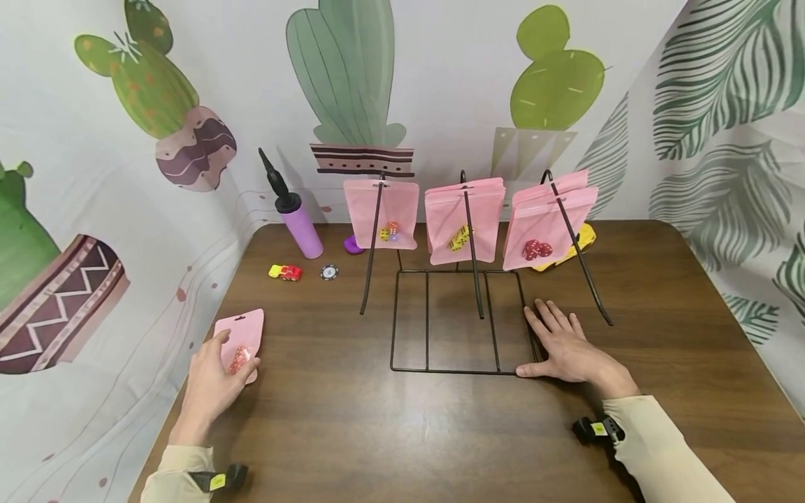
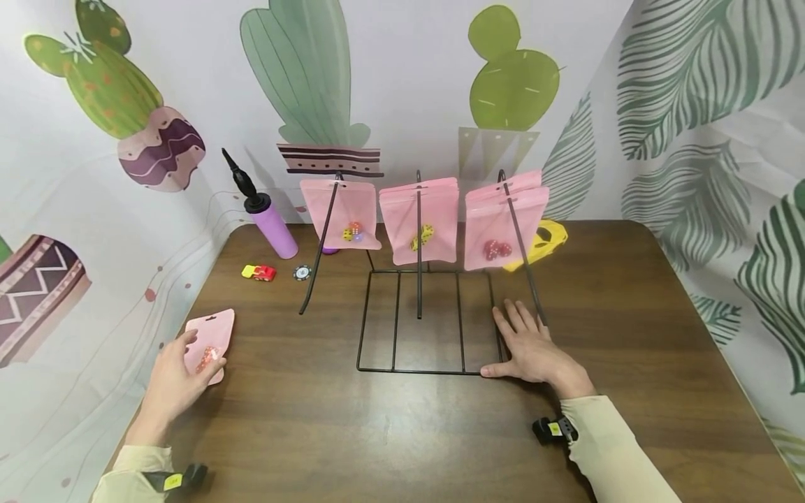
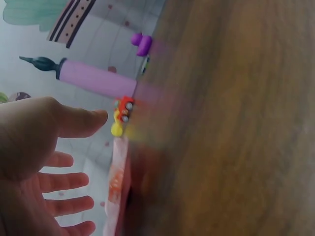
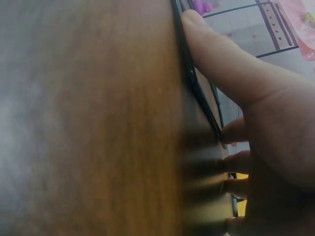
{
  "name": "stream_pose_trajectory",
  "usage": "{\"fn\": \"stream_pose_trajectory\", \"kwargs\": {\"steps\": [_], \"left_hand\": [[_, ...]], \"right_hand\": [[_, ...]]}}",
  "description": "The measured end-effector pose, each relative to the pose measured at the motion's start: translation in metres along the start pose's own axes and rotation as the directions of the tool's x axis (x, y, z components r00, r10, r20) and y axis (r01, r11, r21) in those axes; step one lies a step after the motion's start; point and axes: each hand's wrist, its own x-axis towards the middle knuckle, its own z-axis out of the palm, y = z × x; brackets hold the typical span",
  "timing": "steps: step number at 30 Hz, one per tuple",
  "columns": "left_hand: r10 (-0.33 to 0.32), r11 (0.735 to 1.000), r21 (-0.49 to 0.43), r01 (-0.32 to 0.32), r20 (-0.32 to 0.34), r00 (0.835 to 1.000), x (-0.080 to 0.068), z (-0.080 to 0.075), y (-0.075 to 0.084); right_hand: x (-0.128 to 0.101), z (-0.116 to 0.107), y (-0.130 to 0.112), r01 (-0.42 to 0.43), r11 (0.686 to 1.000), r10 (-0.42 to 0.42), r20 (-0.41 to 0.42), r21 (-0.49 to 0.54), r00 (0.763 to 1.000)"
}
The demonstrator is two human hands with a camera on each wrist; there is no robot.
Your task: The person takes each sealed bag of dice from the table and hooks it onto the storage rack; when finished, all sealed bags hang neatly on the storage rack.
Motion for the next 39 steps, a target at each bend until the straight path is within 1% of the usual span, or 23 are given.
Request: {"fn": "stream_pose_trajectory", "kwargs": {"steps": [5, 9, 11, 13, 14, 16, 19, 21, 24, 26, 30, 35, 39], "left_hand": [[-0.005, 1.000, 0.027, 0.005, -0.003, 1.000, -0.002, 0.004, -0.009], [-0.004, 0.999, 0.040, 0.004, 0.003, 1.000, -0.002, 0.007, -0.014], [-0.021, 0.999, 0.048, 0.020, 0.018, 1.000, -0.002, 0.008, -0.015], [-0.065, 0.996, 0.060, 0.062, 0.044, 0.997, -0.003, 0.009, -0.016], [-0.097, 0.993, 0.065, 0.093, 0.060, 0.993, -0.003, 0.009, -0.017], [-0.169, 0.984, 0.079, 0.162, 0.093, 0.981, -0.004, 0.009, -0.018], [-0.262, 0.962, 0.113, 0.248, 0.136, 0.955, -0.004, 0.008, -0.018], [-0.311, 0.947, 0.135, 0.291, 0.154, 0.938, -0.003, 0.008, -0.018], [-0.355, 0.930, 0.164, 0.329, 0.162, 0.921, -0.002, 0.009, -0.019], [-0.365, 0.927, 0.157, 0.341, 0.158, 0.918, -0.002, 0.009, -0.021], [-0.358, 0.931, 0.131, 0.340, 0.151, 0.921, -0.002, 0.010, -0.024], [-0.366, 0.929, 0.112, 0.352, 0.141, 0.920, 0.000, 0.011, -0.025], [-0.361, 0.931, 0.100, 0.350, 0.123, 0.925, 0.001, 0.011, -0.025]], "right_hand": [[-0.001, 0.000, 0.000, 0.006, 1.000, -0.006, -0.006, 0.002, 1.000], [-0.001, 0.000, 0.000, 0.004, 1.000, -0.004, -0.004, 0.004, 1.000], [-0.001, 0.000, 0.000, 0.006, 1.000, -0.006, -0.004, 0.007, 1.000], [-0.001, 0.000, 0.000, 0.003, 1.000, -0.003, 0.000, 0.008, 1.000], [-0.001, 0.000, 0.000, 0.003, 1.000, -0.003, 0.001, 0.010, 1.000], [-0.001, 0.000, 0.000, 0.001, 1.000, -0.001, 0.005, 0.011, 1.000], [0.000, 0.001, 0.001, -0.002, 1.000, 0.002, 0.012, 0.009, 1.000], [0.000, 0.001, 0.001, -0.005, 1.000, 0.005, 0.014, 0.006, 1.000], [0.000, 0.001, 0.002, -0.004, 1.000, 0.004, 0.014, 0.002, 1.000], [0.001, 0.000, 0.002, -0.003, 1.000, 0.003, 0.016, 0.008, 1.000], [0.000, -0.001, 0.002, -0.004, 1.000, 0.004, 0.019, 0.015, 1.000], [0.000, -0.001, 0.001, -0.002, 1.000, 0.002, 0.015, 0.006, 1.000], [0.000, -0.001, 0.001, 0.000, 1.000, -0.001, 0.016, 0.006, 1.000]]}}
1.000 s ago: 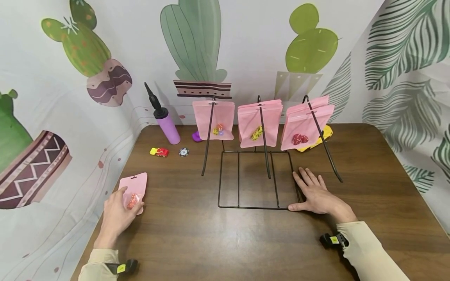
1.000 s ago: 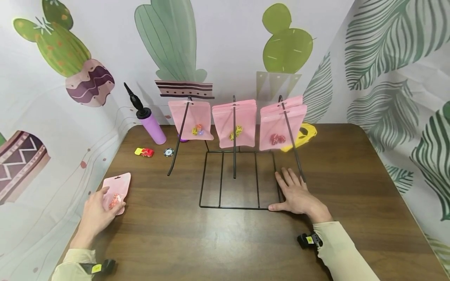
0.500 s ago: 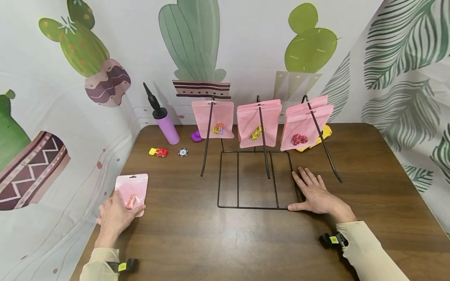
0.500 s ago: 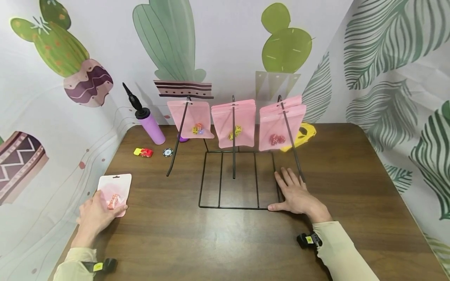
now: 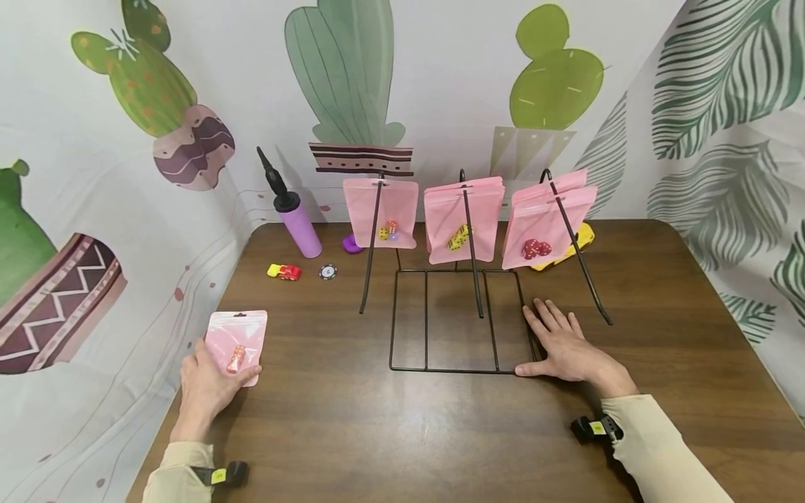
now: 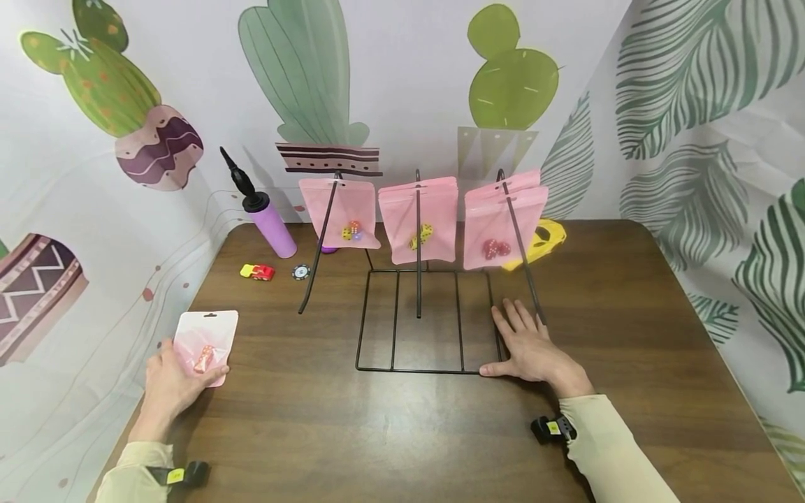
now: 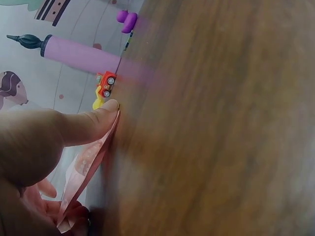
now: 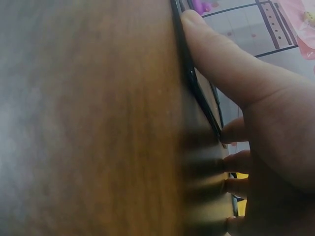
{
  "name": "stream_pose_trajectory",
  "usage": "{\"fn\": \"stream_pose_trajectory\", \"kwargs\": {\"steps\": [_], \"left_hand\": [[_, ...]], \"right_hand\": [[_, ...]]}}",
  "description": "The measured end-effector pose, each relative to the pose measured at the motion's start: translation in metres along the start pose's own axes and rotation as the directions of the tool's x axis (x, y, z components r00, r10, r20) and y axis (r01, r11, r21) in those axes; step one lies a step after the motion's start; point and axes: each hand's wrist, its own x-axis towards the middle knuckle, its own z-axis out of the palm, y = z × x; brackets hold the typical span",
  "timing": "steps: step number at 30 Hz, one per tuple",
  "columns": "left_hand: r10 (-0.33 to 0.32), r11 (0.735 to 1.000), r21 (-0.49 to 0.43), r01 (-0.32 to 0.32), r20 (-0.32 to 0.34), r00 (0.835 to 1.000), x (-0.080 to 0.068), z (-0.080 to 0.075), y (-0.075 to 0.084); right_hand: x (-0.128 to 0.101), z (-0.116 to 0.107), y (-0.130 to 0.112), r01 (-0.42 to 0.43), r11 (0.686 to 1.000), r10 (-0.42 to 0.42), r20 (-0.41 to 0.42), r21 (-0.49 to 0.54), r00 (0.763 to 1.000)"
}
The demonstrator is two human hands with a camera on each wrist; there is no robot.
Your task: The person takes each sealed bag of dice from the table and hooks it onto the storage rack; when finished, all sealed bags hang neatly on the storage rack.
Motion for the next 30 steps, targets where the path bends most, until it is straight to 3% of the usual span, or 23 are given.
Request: {"fn": "stream_pose_trajectory", "kwargs": {"steps": [7, 15, 22, 30], "left_hand": [[-0.012, 0.999, -0.036, 0.012, -0.009, 1.000, -0.003, 0.000, 0.001], [0.044, 0.995, -0.079, -0.056, -0.147, 0.988, -0.006, 0.002, 0.004], [0.026, 0.995, -0.089, -0.041, -0.163, 0.986, -0.008, 0.000, 0.005], [0.054, 0.992, -0.098, -0.076, -0.205, 0.977, -0.012, 0.000, 0.006]], "right_hand": [[0.000, -0.001, 0.000, 0.001, 1.000, -0.001, -0.002, 0.013, 1.000], [-0.002, -0.001, 0.000, 0.003, 1.000, -0.003, -0.009, 0.017, 1.000], [-0.001, -0.001, -0.002, 0.007, 1.000, -0.006, -0.018, 0.009, 1.000], [0.000, 0.000, -0.001, 0.006, 1.000, -0.006, -0.018, -0.010, 1.000]]}}
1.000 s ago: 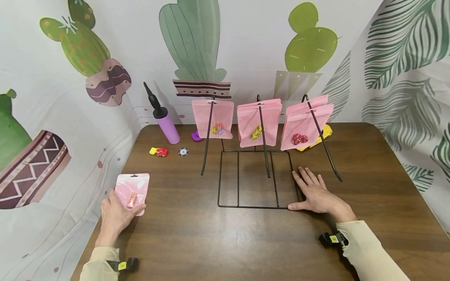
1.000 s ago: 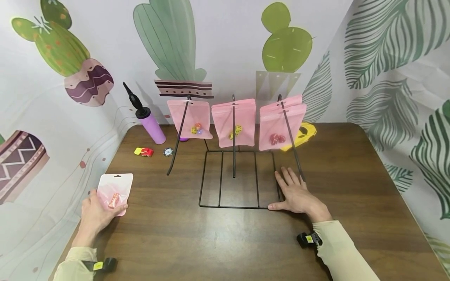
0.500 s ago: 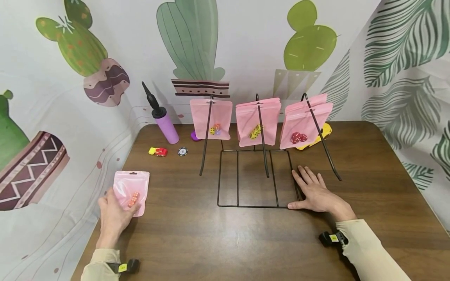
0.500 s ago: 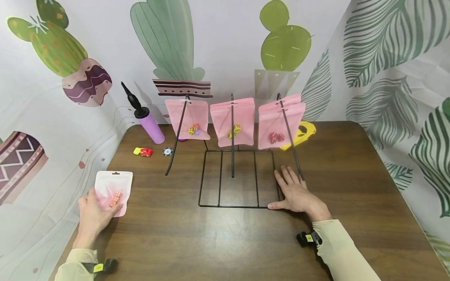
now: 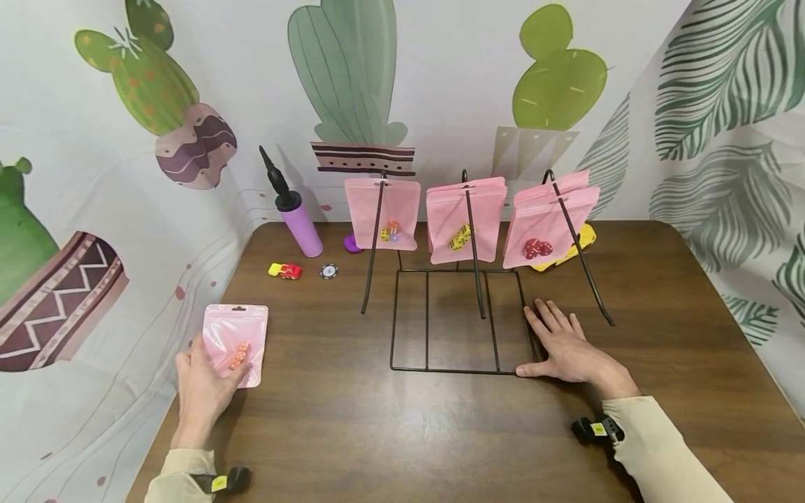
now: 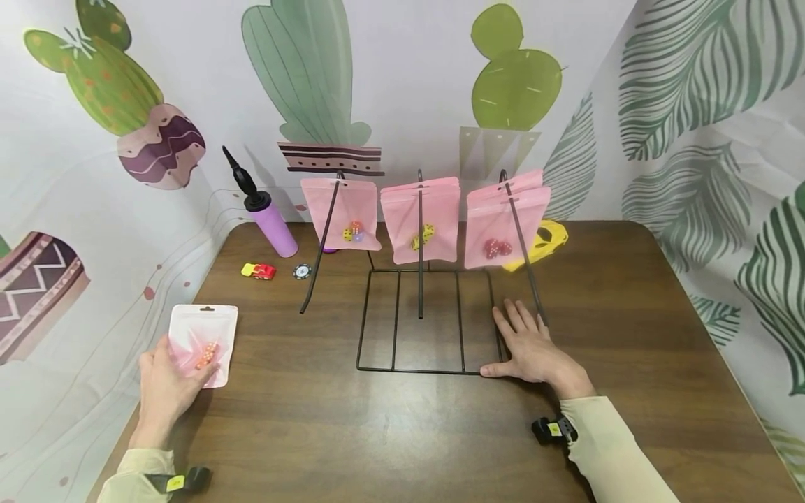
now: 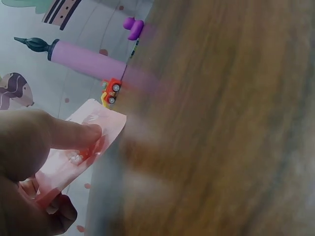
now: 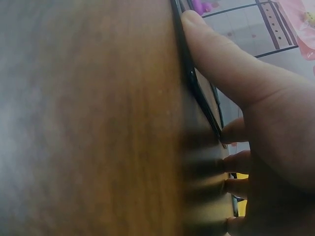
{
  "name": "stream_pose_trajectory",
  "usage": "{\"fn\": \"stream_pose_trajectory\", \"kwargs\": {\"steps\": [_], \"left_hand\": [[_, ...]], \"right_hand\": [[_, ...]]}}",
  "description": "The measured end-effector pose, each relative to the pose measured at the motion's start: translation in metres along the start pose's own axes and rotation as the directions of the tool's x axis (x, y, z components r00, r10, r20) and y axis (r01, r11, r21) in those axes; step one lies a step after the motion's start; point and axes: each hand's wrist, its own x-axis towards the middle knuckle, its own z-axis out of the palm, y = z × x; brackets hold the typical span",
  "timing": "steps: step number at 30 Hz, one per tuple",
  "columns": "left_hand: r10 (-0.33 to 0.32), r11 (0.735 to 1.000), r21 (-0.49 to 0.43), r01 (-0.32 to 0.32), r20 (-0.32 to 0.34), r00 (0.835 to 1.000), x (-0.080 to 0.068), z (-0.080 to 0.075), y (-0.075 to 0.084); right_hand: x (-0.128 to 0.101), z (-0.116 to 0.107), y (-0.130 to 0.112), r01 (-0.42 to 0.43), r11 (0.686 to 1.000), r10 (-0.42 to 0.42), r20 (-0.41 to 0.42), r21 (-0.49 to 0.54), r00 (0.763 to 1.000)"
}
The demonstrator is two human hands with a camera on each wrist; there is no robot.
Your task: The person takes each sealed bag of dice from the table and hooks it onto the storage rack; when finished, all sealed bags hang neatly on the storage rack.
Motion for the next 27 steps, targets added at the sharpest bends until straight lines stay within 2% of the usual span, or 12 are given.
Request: {"fn": "stream_pose_trajectory", "kwargs": {"steps": [4, 7, 13, 19, 25, 27], "left_hand": [[0.032, 0.999, -0.025, -0.033, -0.033, 0.999, -0.003, -0.002, 0.008], [0.091, 0.993, -0.065, -0.095, -0.071, 0.993, -0.007, -0.005, 0.019], [0.201, 0.972, -0.099, -0.214, -0.121, 0.972, -0.018, -0.006, 0.043], [0.262, 0.948, -0.144, -0.283, -0.151, 0.953, -0.030, -0.003, 0.067], [0.323, 0.920, -0.182, -0.347, -0.152, 0.934, -0.045, -0.004, 0.093], [0.349, 0.906, -0.195, -0.377, -0.161, 0.923, -0.050, -0.005, 0.100]], "right_hand": [[0.000, 0.000, 0.000, 0.004, 1.000, -0.004, -0.004, -0.002, 1.000], [-0.001, 0.001, 0.000, 0.003, 1.000, -0.003, -0.002, 0.003, 1.000], [-0.002, 0.000, -0.001, 0.003, 1.000, -0.003, -0.007, 0.000, 1.000], [-0.002, -0.001, -0.002, 0.003, 1.000, -0.003, -0.004, -0.001, 1.000], [-0.001, -0.002, -0.002, -0.001, 1.000, 0.001, 0.001, -0.004, 1.000], [-0.001, -0.002, -0.002, -0.003, 1.000, 0.003, 0.005, -0.001, 1.000]]}}
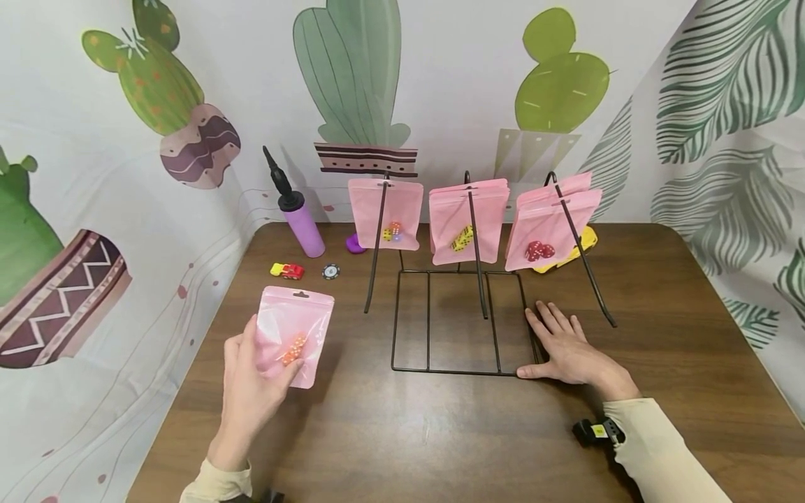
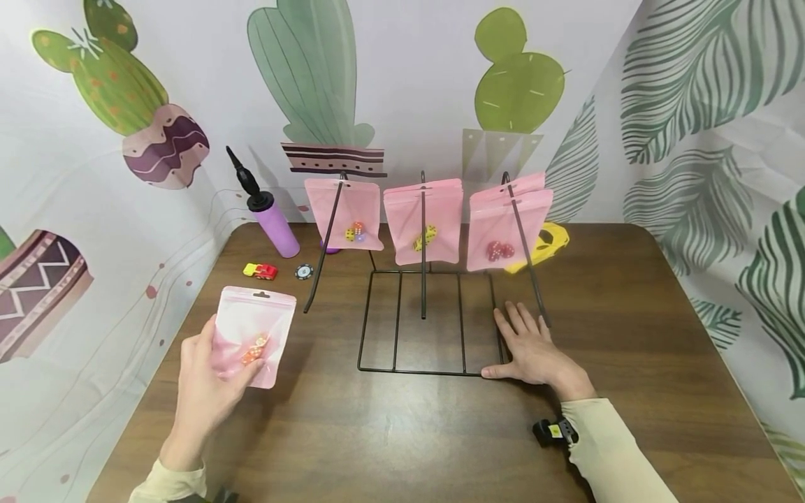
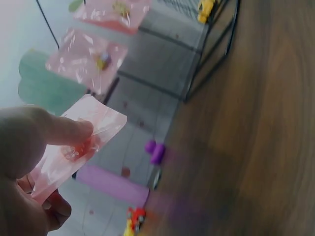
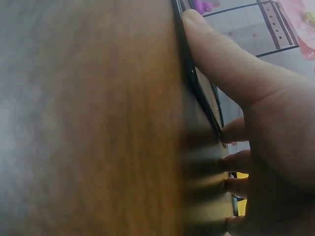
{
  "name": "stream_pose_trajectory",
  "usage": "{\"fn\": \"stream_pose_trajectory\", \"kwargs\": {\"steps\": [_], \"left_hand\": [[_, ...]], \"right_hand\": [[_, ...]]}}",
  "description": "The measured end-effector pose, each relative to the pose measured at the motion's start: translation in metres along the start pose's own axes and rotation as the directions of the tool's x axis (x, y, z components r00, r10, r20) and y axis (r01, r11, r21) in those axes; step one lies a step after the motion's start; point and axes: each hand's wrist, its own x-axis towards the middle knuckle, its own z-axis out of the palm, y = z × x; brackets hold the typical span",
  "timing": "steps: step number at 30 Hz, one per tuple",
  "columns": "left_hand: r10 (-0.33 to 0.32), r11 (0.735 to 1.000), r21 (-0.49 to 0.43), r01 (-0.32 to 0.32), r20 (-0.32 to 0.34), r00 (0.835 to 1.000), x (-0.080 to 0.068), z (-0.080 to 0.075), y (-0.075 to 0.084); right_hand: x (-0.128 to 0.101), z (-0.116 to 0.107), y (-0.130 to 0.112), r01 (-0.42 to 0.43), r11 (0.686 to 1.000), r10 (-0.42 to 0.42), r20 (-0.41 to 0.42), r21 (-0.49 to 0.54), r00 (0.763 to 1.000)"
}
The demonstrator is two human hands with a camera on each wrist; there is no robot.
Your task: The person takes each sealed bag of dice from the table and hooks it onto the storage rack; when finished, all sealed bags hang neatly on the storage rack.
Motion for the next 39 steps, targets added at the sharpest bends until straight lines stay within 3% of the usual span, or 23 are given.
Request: {"fn": "stream_pose_trajectory", "kwargs": {"steps": [10, 16, 27, 30, 36, 38, 39], "left_hand": [[0.150, 0.984, -0.094, -0.150, -0.007, 0.989, -0.013, 0.004, 0.042], [0.253, 0.946, -0.200, -0.255, -0.034, 0.967, -0.017, 0.004, 0.059], [0.428, 0.841, -0.288, -0.458, -0.162, 0.889, -0.021, -0.002, 0.088], [0.474, 0.797, -0.315, -0.516, -0.204, 0.857, -0.019, -0.004, 0.094], [0.557, 0.697, -0.343, -0.630, -0.295, 0.776, -0.014, -0.006, 0.104], [0.567, 0.656, -0.386, -0.649, -0.316, 0.761, -0.012, -0.006, 0.107], [0.566, 0.642, -0.410, -0.648, -0.318, 0.761, -0.012, -0.006, 0.109]], "right_hand": [[0.001, 0.002, 0.002, -0.006, 1.000, 0.006, 0.008, 0.015, 1.000], [0.001, 0.002, 0.002, -0.006, 1.000, 0.006, 0.009, 0.015, 1.000], [0.000, 0.003, 0.003, 0.003, 1.000, -0.003, 0.003, 0.015, 1.000], [0.000, 0.004, 0.003, 0.009, 1.000, -0.009, -0.002, 0.014, 1.000], [0.000, 0.004, 0.004, 0.016, 1.000, -0.016, -0.012, 0.020, 1.000], [0.000, 0.004, 0.004, 0.011, 1.000, -0.011, -0.009, 0.021, 1.000], [0.000, 0.005, 0.004, 0.013, 1.000, -0.013, -0.012, 0.023, 1.000]]}}
